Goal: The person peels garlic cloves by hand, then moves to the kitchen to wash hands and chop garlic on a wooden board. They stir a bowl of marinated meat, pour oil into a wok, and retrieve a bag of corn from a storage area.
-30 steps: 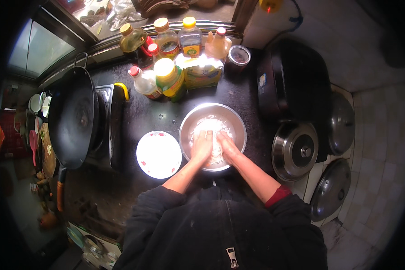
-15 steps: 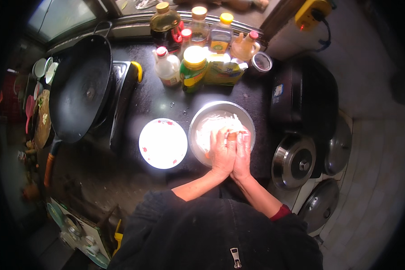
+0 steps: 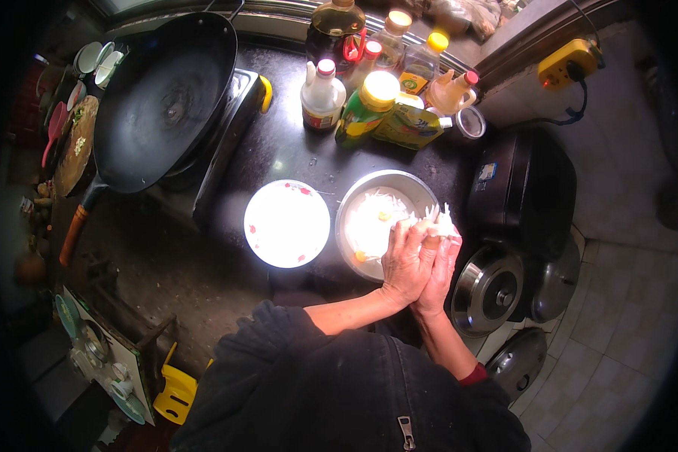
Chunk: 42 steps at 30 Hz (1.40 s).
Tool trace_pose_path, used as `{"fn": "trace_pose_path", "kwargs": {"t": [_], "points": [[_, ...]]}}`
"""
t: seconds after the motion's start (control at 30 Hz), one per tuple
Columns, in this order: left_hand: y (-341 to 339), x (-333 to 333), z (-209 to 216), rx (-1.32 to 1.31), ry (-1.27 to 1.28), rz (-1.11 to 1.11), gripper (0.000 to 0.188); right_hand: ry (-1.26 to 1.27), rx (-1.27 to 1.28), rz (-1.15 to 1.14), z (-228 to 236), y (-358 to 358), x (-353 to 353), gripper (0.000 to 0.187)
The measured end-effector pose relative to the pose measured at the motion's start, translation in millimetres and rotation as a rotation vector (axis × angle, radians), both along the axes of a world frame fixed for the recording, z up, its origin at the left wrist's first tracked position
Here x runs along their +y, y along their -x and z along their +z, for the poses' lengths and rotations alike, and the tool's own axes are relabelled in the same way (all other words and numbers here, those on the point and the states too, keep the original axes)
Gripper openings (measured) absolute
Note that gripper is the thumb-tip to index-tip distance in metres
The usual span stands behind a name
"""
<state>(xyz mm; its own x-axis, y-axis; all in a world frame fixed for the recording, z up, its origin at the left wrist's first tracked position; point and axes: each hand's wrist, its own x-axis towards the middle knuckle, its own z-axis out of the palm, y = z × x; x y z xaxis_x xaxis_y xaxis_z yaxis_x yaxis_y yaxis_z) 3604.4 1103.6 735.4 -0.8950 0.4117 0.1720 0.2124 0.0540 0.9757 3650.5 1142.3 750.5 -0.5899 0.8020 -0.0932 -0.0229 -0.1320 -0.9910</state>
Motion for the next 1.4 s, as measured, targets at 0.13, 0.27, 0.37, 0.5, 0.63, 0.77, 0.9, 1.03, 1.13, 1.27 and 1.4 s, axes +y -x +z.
{"fn": "trace_pose_path", "kwargs": {"t": [0.13,0.27,0.37,0.5,0.63,0.77,0.9,1.03,1.13,1.27,1.4], "points": [[3,1,-8,-0.084,0.013,-0.029,0.025,-0.018,-0.04,0.01,-4,5,1,0.035],[16,-15,-19,-0.037,0.025,0.044,0.024,-0.022,-0.077,0.024,-20,13,-13,0.035],[28,-51,-24,0.01,0.071,0.101,0.023,-0.481,-0.313,0.22,-39,25,-38,0.037],[65,-104,-38,-0.053,0.098,0.233,0.023,-0.629,-0.276,0.44,-68,64,-82,0.039],[101,-143,-67,-0.121,0.266,0.354,0.027,0.145,-0.012,0.391,-93,118,-117,0.037],[123,-172,-81,-0.195,0.719,0.16,0.035,-0.055,-0.408,0.626,-92,132,-113,0.048],[134,-195,-67,-0.354,0.573,0.008,0.034,-0.287,-0.51,0.84,-72,127,-100,0.046],[151,-203,-44,-0.227,0.791,-0.144,0.032,-0.53,-0.367,0.871,-55,128,-99,0.039],[157,-206,-19,-0.038,0.848,-0.044,0.028,-0.573,-0.265,0.743,-47,113,-88,0.035],[139,-177,2,-0.276,0.563,-0.116,0.027,-0.473,-0.326,0.532,-47,62,-40,0.021],[101,-106,-21,0.026,0.386,-0.541,0.028,-0.567,-0.48,0.295,-62,27,22,0.022]]}}
